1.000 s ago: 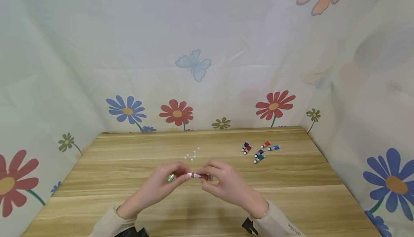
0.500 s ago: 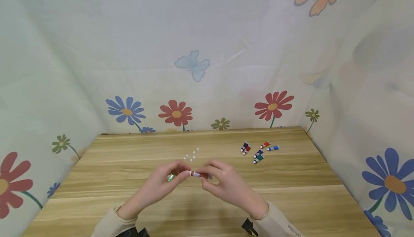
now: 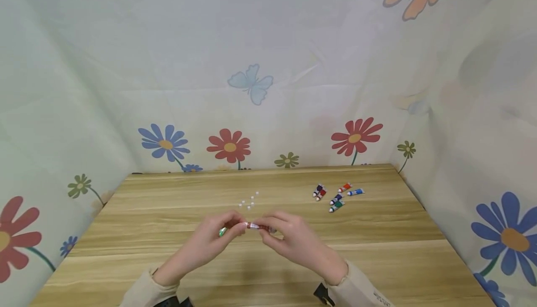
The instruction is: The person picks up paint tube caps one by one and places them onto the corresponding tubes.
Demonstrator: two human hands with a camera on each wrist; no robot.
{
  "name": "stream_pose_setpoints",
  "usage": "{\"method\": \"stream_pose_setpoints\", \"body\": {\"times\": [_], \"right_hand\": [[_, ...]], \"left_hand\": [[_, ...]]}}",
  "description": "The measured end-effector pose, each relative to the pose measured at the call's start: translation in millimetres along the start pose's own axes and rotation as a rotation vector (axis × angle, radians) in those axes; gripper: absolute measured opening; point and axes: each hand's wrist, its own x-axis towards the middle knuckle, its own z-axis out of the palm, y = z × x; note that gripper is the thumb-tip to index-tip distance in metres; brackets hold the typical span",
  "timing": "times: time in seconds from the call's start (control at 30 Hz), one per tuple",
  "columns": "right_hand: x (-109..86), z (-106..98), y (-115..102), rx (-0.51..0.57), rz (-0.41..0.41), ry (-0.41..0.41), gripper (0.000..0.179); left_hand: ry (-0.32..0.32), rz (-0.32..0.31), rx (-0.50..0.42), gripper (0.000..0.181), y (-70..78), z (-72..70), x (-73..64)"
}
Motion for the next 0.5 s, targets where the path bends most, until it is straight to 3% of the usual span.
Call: {"method": "stream_pose_setpoints", "body": {"times": [0.2, 0.5], "right_hand": [[0.8, 2.1, 1.2, -0.008, -0.036, 0.005, 0.029], [-0.4, 5.5, 5.5, 0.031, 0.074, -0.045, 0.027]], "left_hand": [[0.03, 0.004, 0.033, 0.009, -0.8, -0.2, 0.4], [0.036, -0.073, 0.008, 0.009, -5.1, -1.3, 1.7]]}}
